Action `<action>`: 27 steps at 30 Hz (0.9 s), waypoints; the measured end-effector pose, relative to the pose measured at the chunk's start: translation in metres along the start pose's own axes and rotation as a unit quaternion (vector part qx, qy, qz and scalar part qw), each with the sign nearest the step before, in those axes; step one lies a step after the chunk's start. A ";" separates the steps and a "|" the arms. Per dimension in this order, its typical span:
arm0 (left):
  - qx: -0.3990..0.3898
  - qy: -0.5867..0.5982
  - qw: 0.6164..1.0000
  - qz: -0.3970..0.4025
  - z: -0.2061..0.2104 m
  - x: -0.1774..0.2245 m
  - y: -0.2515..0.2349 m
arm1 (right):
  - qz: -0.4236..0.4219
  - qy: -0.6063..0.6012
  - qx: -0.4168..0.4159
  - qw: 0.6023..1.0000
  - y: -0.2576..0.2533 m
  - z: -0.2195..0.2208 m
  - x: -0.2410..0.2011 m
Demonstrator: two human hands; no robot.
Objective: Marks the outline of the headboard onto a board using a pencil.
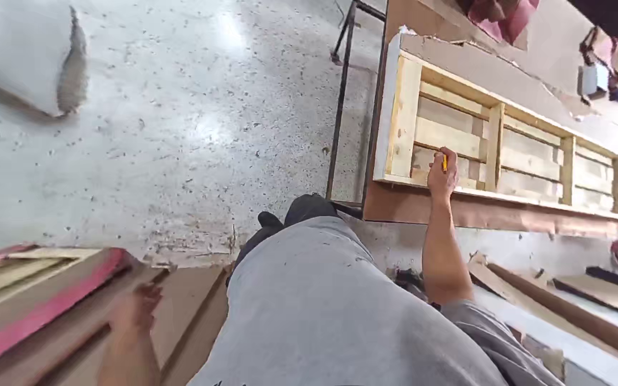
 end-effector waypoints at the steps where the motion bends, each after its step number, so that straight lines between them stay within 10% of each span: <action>1: 0.001 -0.005 1.000 0.022 -0.014 0.045 -0.017 | 0.013 0.016 -0.006 1.000 0.000 0.000 -0.002; 7: -0.052 -0.117 0.989 0.080 0.022 0.237 -0.089 | 0.036 0.096 -0.023 0.994 0.001 0.003 -0.010; 17: -0.195 -0.344 0.914 0.091 0.229 0.309 -0.094 | 0.024 0.084 -0.009 0.996 -0.003 0.003 -0.011; 23: -0.198 -0.427 0.882 0.002 0.277 0.422 -0.149 | 0.046 -0.023 0.060 0.997 0.006 -0.005 -0.010; 27: -0.236 -0.468 0.848 0.080 0.372 0.538 -0.180 | 0.084 -0.224 0.197 0.951 0.002 -0.032 -0.045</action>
Point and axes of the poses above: each hand's wrist, its own y-axis away from the middle knuckle, its own z-axis out of the palm, x = y × z, the point moved 7 cm from there along -y, towards the middle knuckle, and after that the axes turned 15 degrees about -x, right-handed, at the moved point
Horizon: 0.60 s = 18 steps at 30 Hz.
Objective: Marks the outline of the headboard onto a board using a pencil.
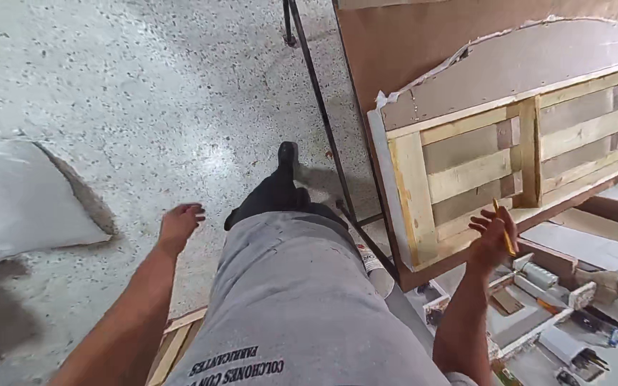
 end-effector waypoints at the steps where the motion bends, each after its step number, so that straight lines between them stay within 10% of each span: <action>1: 0.003 -0.019 0.999 0.034 -0.009 0.041 -0.016 | 0.011 -0.024 0.035 0.999 0.002 0.002 -0.017; 6: -0.052 -0.119 0.966 0.225 0.039 0.261 -0.052 | -0.003 -0.058 0.063 0.996 -0.018 0.038 -0.118; 10: -0.164 -0.173 0.892 0.384 0.146 0.397 0.008 | -0.032 -0.089 0.025 0.995 -0.071 0.072 -0.165; 18: -0.271 -0.148 0.799 0.516 0.266 0.452 0.087 | -0.020 -0.148 -0.150 0.977 -0.224 0.139 -0.148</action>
Point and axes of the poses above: each hand's wrist, its own y-axis away from the middle knuckle, its own z-axis out of the palm, x = y × z, the point moved 7 cm from there along -y, towards the middle knuckle, and after that the axes turned 15 degrees about -x, right-handed, at the moved point
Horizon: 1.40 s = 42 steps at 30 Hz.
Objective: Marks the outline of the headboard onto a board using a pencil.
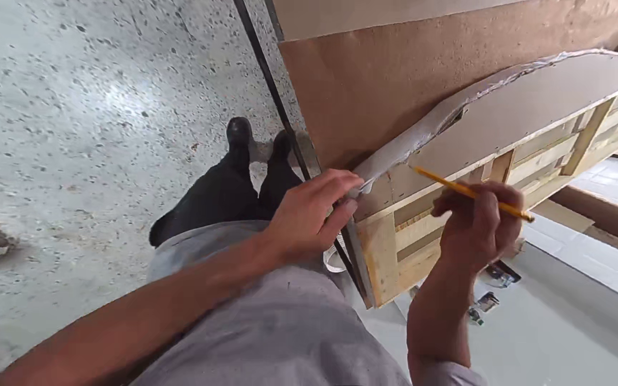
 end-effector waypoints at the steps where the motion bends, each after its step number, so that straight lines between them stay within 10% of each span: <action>1: 0.011 -0.007 1.000 0.019 0.001 0.000 0.002 | 0.004 0.054 -0.017 0.998 -0.016 0.001 0.002; 11: 0.161 0.232 0.937 -0.206 -0.021 -0.083 0.030 | 0.014 0.318 -0.037 0.947 -0.066 -0.002 0.030; 31: 0.119 0.127 0.964 -0.199 -0.040 -0.089 -0.021 | 0.003 0.438 -0.016 0.899 -0.074 0.001 0.041; 42: 0.216 0.243 0.944 -0.063 -0.079 -0.098 -0.073 | 0.001 0.460 -0.012 0.888 -0.075 0.009 0.036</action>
Point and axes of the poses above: each hand's wrist, its own y-axis away from the middle knuckle, its own z-axis out of the palm, x = y × z, the point moved 7 cm from there along -y, towards the middle knuckle, and after that the axes turned 15 degrees about -x, right-handed, at the moved point
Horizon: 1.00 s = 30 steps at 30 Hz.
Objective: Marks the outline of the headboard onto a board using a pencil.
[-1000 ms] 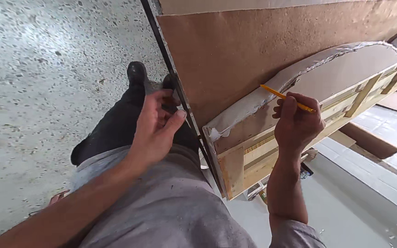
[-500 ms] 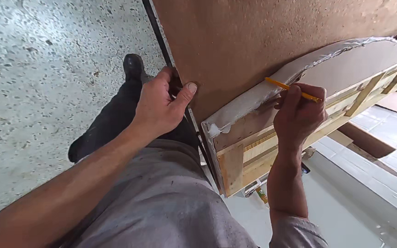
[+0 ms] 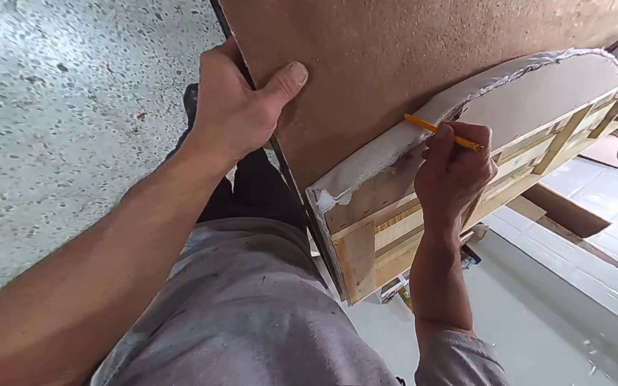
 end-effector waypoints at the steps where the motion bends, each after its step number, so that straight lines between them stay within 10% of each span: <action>1: -0.006 -0.014 1.000 0.005 -0.001 -0.001 0.000 | -0.002 0.001 0.000 1.000 0.000 0.000 -0.001; 18: -0.033 -0.009 0.999 0.025 -0.001 0.001 0.000 | -0.060 -0.093 -0.082 0.990 0.023 0.011 -0.036; 30: -0.029 -0.015 0.999 0.025 -0.001 -0.001 0.000 | -0.009 -0.057 -0.055 0.997 -0.017 -0.003 0.018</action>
Point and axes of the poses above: each hand's wrist, its own y-axis away from the middle knuckle, its own z-axis out of the palm, x = y × z, the point moved 7 cm from there along -y, towards the middle knuckle, and after that the axes turned 15 degrees about -x, right-handed, at the moved point
